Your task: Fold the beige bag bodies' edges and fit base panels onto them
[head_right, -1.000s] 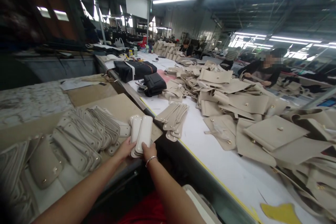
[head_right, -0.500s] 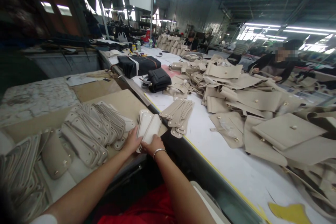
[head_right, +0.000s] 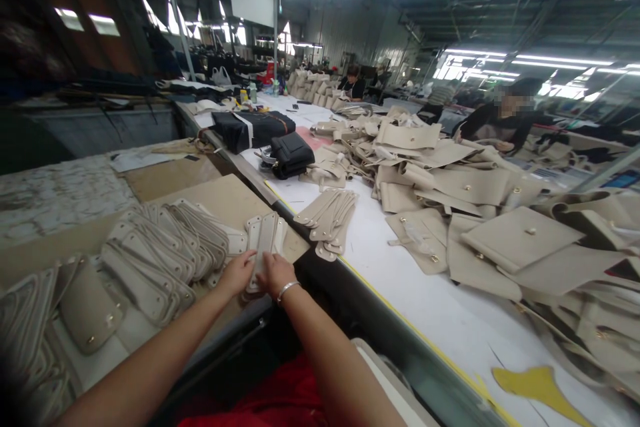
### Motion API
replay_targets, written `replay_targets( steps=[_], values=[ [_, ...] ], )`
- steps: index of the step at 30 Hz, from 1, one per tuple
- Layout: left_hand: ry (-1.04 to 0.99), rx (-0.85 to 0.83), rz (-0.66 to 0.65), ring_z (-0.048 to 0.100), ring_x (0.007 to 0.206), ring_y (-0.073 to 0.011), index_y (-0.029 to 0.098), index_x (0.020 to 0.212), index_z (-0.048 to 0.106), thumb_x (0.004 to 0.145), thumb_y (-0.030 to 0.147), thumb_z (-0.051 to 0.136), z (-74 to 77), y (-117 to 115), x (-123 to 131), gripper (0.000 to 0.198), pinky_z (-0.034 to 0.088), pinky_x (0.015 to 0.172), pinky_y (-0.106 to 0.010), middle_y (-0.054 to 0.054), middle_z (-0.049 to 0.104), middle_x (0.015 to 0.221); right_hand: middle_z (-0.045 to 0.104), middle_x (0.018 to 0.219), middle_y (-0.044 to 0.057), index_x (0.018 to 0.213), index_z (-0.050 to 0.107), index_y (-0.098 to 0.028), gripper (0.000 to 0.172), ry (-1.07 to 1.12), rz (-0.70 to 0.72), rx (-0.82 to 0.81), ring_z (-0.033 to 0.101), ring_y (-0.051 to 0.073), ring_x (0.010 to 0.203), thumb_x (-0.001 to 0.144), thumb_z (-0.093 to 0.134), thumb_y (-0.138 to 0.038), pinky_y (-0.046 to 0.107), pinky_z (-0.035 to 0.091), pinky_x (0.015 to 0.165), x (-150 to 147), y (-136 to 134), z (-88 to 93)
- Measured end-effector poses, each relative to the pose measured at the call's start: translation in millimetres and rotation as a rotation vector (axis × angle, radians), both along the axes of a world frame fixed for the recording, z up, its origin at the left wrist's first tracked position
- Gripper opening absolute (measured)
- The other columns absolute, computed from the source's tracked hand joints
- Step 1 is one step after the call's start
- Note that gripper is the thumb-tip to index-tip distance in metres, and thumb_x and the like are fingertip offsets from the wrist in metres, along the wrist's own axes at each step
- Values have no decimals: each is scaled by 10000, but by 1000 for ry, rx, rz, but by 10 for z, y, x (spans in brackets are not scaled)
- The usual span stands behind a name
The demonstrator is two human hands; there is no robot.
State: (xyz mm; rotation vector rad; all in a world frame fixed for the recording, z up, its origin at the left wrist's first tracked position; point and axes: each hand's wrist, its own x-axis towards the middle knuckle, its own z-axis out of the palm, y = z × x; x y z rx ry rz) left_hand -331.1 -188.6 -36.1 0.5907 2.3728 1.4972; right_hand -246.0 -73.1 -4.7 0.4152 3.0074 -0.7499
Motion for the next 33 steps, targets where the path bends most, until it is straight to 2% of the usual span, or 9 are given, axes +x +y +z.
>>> replay_targets(
  steps=[3,6,8,11,14,20,25,29,33],
  values=[
    [-129,34,90,619,921,-204,140,1160,532,768,173,525,-44,-8,6,393,503,739,-298,-139,598,1155,511,1223,86,1286,411,-245,545,3,62,26,500,207,1071,765,562,-302,330,370,891,29,41,20],
    [-233,77,143,640,752,-168,102,1187,486,768,190,544,-89,-1,14,432,502,569,-243,-162,607,1105,384,1359,114,1155,537,-243,398,10,38,93,405,284,1178,775,555,-361,440,314,932,70,73,25],
    [-261,115,165,636,728,-151,95,1159,503,768,173,545,-102,-1,16,401,499,565,-228,-152,621,1063,328,1399,123,1084,580,-223,389,34,59,159,350,322,1218,773,544,-456,487,273,952,95,64,13],
    [-257,181,192,636,823,-156,101,1122,533,778,144,528,-111,-16,17,346,513,664,-239,-141,627,1060,447,1296,141,1132,554,-202,610,49,179,186,422,312,1152,650,636,-566,471,281,964,105,25,-13],
    [-242,229,212,623,925,-169,123,1082,563,757,121,556,-134,-38,19,325,504,768,-259,-124,631,1080,514,1206,151,1124,577,-182,692,34,217,40,470,303,1102,547,729,-533,424,338,936,75,11,-16],
    [-208,255,202,610,982,-188,106,1094,542,789,90,481,-169,-80,45,311,499,827,-312,-152,614,1112,644,972,66,879,691,-189,302,25,95,-257,574,187,928,765,569,-441,282,406,833,-16,64,43],
    [-60,253,177,548,1083,-196,126,1197,472,816,184,494,-111,-101,148,385,426,946,-340,-142,567,1173,644,647,36,800,696,-156,410,-10,-45,-370,568,137,613,881,366,-387,236,413,572,-55,71,62],
    [50,237,108,496,1146,-221,136,1311,336,760,234,570,-139,-111,266,606,419,953,-353,-165,433,1315,626,646,51,641,636,-166,269,73,-170,-338,554,159,652,820,497,-311,256,396,605,-71,65,81],
    [301,-5,-3,330,1283,-274,132,1358,261,691,239,627,-239,-138,322,768,323,1031,-423,-172,369,1368,608,723,80,651,555,-166,289,234,-380,-282,533,168,699,869,393,-264,274,380,640,-109,76,161]
  ],
)
